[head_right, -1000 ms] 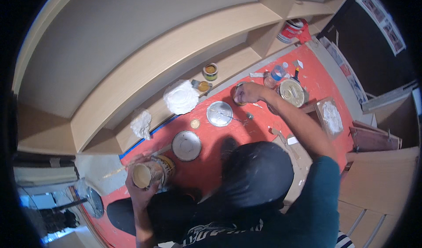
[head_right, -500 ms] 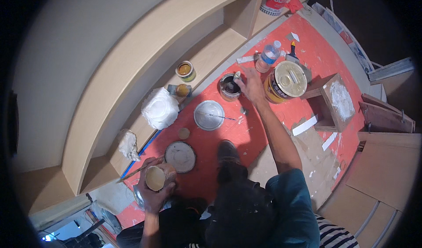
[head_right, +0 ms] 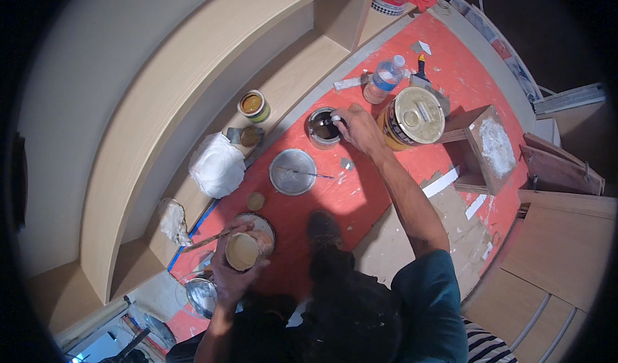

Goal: The person sits on the floor and mixes paint in a small container using a wooden stick. They then use a cloth to wipe the edge of a wooden cabinet before returning to mix the paint again.

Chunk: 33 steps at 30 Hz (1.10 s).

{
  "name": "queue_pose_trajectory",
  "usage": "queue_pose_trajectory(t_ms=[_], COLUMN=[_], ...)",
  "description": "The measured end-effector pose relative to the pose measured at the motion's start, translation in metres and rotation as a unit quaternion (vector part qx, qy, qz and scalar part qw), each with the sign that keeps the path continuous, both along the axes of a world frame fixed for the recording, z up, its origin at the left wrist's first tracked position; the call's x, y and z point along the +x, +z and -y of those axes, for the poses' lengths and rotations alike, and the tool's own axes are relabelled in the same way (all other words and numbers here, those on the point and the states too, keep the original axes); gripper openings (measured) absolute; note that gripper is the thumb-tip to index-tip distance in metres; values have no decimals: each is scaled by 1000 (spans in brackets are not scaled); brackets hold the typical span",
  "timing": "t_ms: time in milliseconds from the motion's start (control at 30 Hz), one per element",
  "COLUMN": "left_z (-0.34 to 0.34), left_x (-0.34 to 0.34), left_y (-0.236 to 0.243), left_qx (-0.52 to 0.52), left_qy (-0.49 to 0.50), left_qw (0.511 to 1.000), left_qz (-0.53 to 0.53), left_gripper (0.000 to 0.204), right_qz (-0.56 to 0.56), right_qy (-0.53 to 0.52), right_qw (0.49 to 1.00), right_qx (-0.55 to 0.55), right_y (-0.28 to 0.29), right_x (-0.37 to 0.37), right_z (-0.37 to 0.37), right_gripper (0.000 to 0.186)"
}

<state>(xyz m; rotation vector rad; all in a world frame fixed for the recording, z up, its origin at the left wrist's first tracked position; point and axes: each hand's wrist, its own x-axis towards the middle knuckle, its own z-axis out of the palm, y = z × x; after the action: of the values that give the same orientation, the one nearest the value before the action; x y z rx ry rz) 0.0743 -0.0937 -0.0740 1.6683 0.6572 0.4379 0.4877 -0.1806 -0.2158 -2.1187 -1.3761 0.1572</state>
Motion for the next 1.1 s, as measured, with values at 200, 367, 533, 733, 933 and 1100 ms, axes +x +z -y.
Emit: queue_pose_trajectory(t_ms=[200, 367, 533, 733, 933, 1100], left_z=[-3, -7, -10, -12, -6, -1], left_x=[6, 11, 29, 56, 103, 125], left_y=[3, 1, -14, -34, -61, -76], left_qx=[44, 27, 83, 108, 33, 14], left_qy=[-9, 10, 11, 26, 22, 21], left_qw=[999, 999, 996, 994, 999, 1000], left_qz=[-9, -27, -31, -23, -3, 14], left_gripper=[70, 71, 72, 75, 74, 74], right_qz=[39, -3, 52, 7, 22, 24], right_qy=[69, 90, 134, 134, 145, 172], right_qw=[991, 992, 980, 984, 982, 973], right_qx=[-109, -83, -137, -115, -118, -150], right_y=[6, 4, -7, 16, 4, 8], right_x=[0, 9, 24, 20, 23, 22], right_z=[-5, -15, -15, -13, -24, -17], right_gripper=[20, 24, 25, 26, 25, 27])
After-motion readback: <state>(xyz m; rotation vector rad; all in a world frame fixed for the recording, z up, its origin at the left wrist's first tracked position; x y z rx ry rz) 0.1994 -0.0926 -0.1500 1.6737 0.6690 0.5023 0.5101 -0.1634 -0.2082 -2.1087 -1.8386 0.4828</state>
